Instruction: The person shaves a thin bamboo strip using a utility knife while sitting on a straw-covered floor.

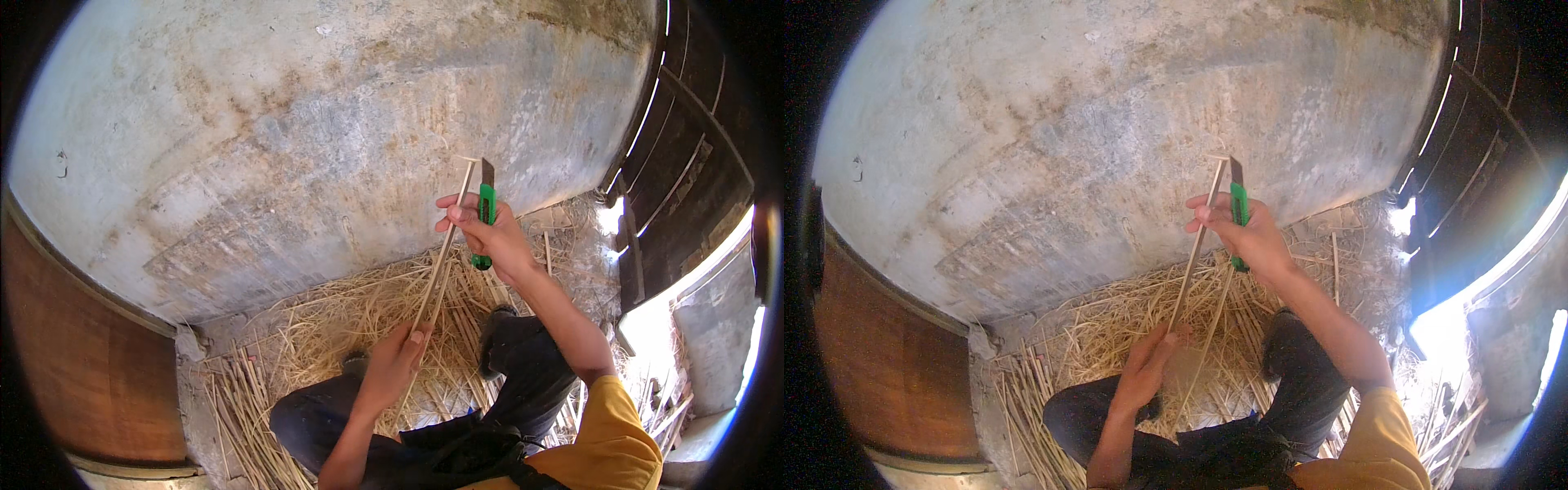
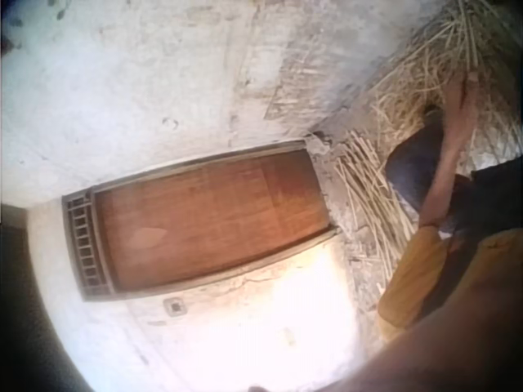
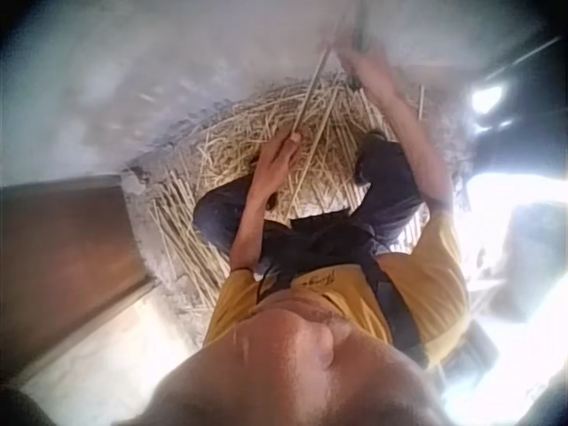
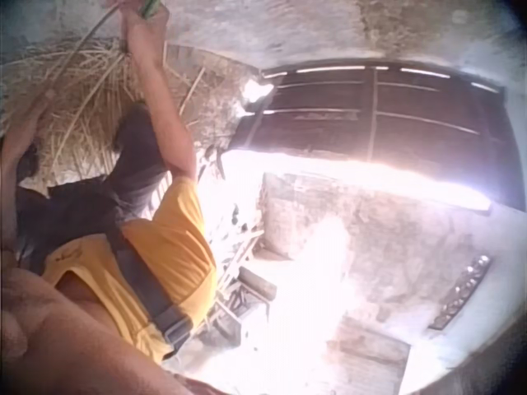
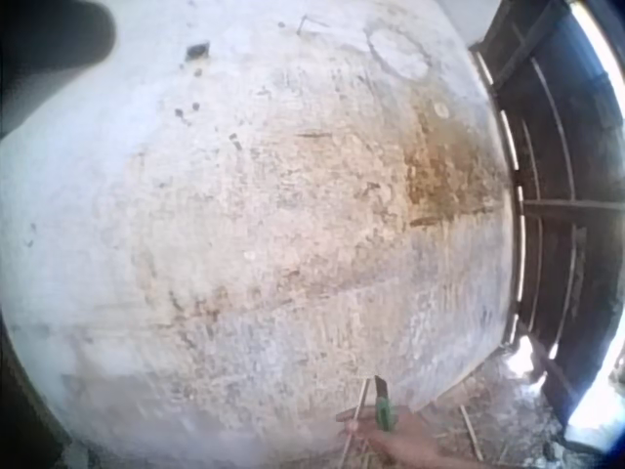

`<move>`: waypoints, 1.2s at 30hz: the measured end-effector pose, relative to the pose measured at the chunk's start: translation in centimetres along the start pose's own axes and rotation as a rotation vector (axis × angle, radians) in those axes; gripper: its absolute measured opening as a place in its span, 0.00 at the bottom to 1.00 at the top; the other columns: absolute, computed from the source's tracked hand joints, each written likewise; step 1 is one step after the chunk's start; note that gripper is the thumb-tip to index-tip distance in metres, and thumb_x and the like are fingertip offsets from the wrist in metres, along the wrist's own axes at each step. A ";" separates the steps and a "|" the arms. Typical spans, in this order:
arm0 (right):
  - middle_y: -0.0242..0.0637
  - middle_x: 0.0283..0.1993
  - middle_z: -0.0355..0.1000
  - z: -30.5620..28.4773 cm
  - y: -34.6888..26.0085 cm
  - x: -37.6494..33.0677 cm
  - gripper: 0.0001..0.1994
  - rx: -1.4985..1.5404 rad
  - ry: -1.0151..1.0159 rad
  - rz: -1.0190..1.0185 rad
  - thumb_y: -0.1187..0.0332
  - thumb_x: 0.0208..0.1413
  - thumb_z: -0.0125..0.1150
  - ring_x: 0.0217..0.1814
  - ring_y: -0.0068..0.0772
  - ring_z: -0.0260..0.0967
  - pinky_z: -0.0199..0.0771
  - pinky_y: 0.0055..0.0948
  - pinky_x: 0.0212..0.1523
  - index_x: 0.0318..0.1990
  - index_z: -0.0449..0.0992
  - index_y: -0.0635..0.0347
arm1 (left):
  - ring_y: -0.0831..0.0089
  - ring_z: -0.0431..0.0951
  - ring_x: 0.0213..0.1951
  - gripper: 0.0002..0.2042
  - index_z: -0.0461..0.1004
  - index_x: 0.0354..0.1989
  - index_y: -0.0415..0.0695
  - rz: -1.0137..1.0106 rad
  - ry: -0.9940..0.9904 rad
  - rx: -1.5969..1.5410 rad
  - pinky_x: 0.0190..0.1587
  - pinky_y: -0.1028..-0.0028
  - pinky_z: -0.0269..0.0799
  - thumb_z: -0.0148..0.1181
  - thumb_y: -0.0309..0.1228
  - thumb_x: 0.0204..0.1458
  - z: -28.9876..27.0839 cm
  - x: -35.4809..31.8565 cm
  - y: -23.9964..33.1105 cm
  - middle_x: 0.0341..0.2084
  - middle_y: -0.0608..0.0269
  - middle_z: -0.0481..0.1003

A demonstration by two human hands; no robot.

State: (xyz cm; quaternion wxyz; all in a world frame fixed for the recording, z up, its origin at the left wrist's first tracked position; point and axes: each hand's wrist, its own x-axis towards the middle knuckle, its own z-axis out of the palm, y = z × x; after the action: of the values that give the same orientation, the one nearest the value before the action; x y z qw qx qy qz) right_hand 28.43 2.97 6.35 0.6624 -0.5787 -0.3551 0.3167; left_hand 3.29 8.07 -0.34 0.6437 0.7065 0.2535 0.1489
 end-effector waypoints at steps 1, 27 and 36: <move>0.36 0.41 0.83 0.4 -0.3 -0.3 0.17 0.003 -0.039 0.016 0.61 0.66 0.63 0.18 0.09 0.48 0.49 0.17 0.20 0.57 0.78 0.60 | 0.80 0.69 0.27 0.16 0.72 0.55 0.39 0.092 0.068 0.093 0.32 0.77 0.67 0.49 0.38 0.71 0.1 0.1 -0.1 0.26 0.73 0.68; 0.42 0.39 0.80 2.2 0.9 -3.0 0.14 -0.460 -0.231 -0.317 0.61 0.67 0.61 0.41 0.29 0.80 0.78 0.32 0.46 0.52 0.76 0.61 | 0.85 0.70 0.21 0.08 0.74 0.50 0.38 0.123 0.334 -0.326 0.23 0.81 0.65 0.58 0.24 0.66 -0.3 -0.1 0.4 0.31 0.60 0.80; 0.39 0.36 0.78 3.4 2.6 -4.3 0.15 -0.834 -0.198 -0.673 0.59 0.58 0.70 0.32 0.46 0.80 0.79 0.40 0.30 0.48 0.79 0.56 | 0.86 0.67 0.21 0.06 0.73 0.49 0.40 0.146 0.347 -0.389 0.22 0.82 0.61 0.58 0.27 0.67 -0.3 -0.1 0.4 0.28 0.65 0.76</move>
State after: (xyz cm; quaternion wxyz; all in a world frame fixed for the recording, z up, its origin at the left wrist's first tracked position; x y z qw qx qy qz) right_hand 23.22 1.52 3.60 0.4048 -0.6142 -0.6768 -0.0276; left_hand 3.10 8.26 0.08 0.7021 0.5497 0.2750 0.3596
